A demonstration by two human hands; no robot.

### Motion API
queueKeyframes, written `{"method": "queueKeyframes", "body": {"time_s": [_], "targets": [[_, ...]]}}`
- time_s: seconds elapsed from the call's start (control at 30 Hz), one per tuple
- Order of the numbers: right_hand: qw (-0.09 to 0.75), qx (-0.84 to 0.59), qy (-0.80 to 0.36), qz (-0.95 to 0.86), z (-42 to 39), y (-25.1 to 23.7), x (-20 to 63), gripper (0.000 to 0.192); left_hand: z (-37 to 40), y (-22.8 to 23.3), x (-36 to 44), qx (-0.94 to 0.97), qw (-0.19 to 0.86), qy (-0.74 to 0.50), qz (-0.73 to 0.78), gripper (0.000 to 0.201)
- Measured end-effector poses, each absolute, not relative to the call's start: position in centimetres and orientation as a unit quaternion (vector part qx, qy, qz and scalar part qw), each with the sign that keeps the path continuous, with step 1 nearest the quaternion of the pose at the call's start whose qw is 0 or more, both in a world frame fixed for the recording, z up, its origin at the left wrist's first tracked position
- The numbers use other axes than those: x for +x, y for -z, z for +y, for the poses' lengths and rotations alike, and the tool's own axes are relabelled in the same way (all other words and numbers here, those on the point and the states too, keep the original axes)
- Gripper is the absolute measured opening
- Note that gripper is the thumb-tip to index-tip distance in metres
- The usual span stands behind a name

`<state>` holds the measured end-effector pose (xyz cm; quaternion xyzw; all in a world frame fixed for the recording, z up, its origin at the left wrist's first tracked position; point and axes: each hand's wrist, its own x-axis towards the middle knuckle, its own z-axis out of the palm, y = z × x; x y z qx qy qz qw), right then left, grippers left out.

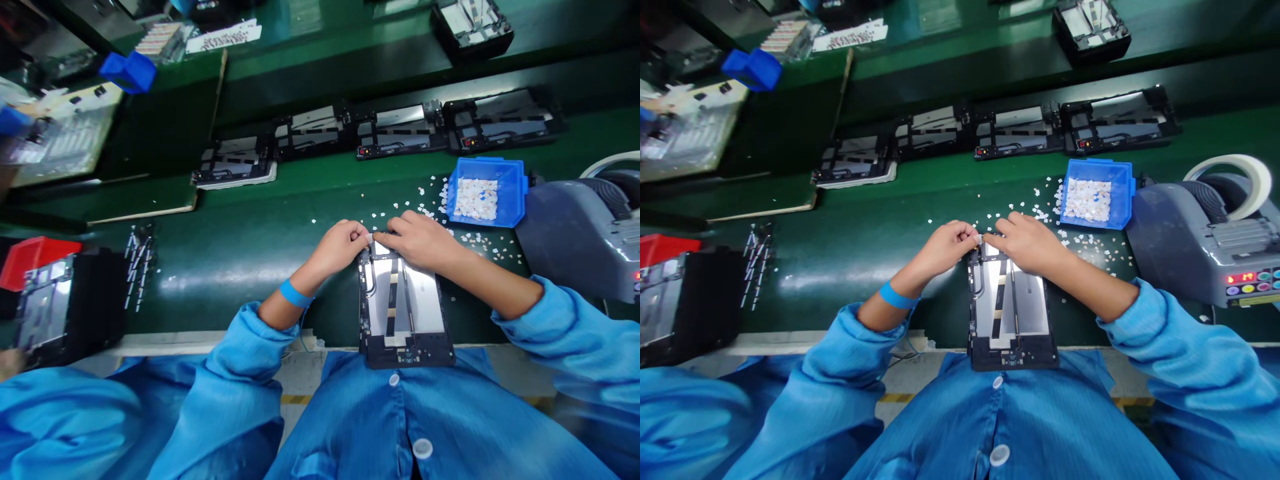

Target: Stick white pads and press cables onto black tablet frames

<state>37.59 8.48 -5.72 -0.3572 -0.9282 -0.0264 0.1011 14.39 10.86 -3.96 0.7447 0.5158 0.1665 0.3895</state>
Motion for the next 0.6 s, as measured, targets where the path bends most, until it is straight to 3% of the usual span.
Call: {"method": "queueKeyframes", "body": {"time_s": [0.27, 0.6], "targets": [[0.111, -0.359, 0.012, -0.927, 8.6, 6.1, 37.6, 0.036, 10.5, 4.9, 14.4, 0.718, 0.415, -0.186, 0.527, 0.01], [0.112, -0.361, 0.003, -0.926, 8.4, 6.0, 37.6, 0.036, 9.1, 5.5, 15.4, 0.736, 0.306, -0.212, 0.565, 0.01]]}}
